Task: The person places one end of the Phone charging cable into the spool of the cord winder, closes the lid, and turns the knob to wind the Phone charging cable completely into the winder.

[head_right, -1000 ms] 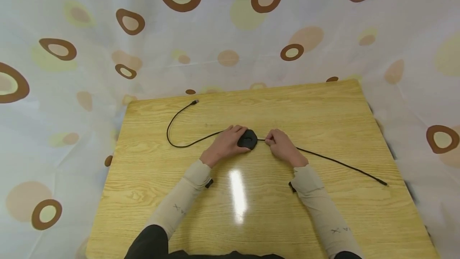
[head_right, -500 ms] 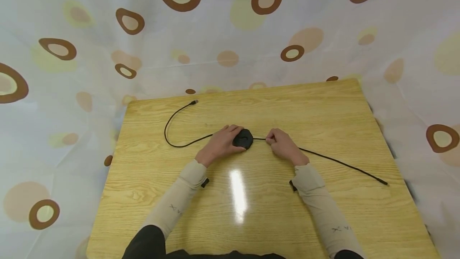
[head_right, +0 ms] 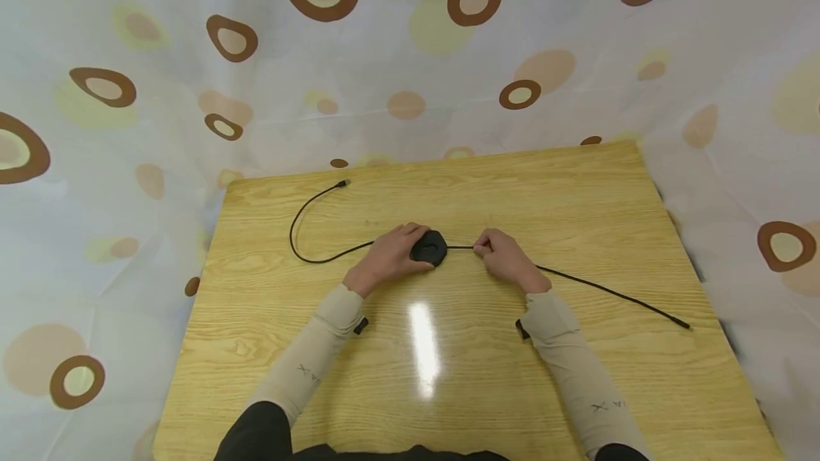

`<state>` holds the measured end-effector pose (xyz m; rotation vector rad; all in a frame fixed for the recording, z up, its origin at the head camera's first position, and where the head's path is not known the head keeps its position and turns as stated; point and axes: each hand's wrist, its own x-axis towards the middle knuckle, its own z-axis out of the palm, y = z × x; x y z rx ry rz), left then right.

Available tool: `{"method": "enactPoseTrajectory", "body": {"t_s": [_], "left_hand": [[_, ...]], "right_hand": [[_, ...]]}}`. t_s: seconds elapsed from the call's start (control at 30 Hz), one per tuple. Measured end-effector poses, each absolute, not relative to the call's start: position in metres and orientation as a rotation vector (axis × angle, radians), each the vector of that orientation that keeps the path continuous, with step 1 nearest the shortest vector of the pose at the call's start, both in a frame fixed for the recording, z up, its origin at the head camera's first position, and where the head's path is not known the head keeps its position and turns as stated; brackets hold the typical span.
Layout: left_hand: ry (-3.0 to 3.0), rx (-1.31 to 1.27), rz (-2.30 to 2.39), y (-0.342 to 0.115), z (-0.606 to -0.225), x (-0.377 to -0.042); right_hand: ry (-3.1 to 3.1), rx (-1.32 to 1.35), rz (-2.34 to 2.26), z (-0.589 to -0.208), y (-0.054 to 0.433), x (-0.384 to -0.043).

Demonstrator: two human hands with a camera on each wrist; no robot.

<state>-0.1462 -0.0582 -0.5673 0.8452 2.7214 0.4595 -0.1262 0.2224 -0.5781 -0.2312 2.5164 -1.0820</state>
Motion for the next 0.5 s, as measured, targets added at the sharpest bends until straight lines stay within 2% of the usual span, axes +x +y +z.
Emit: {"method": "enactPoseTrajectory", "body": {"t_s": [0.5], "left_hand": [[2.694,0.797,0.467,-0.074,-0.567,-0.150]], "right_hand": [[2.495,-0.271,-1.094,-0.578,0.225,-0.133]]}}
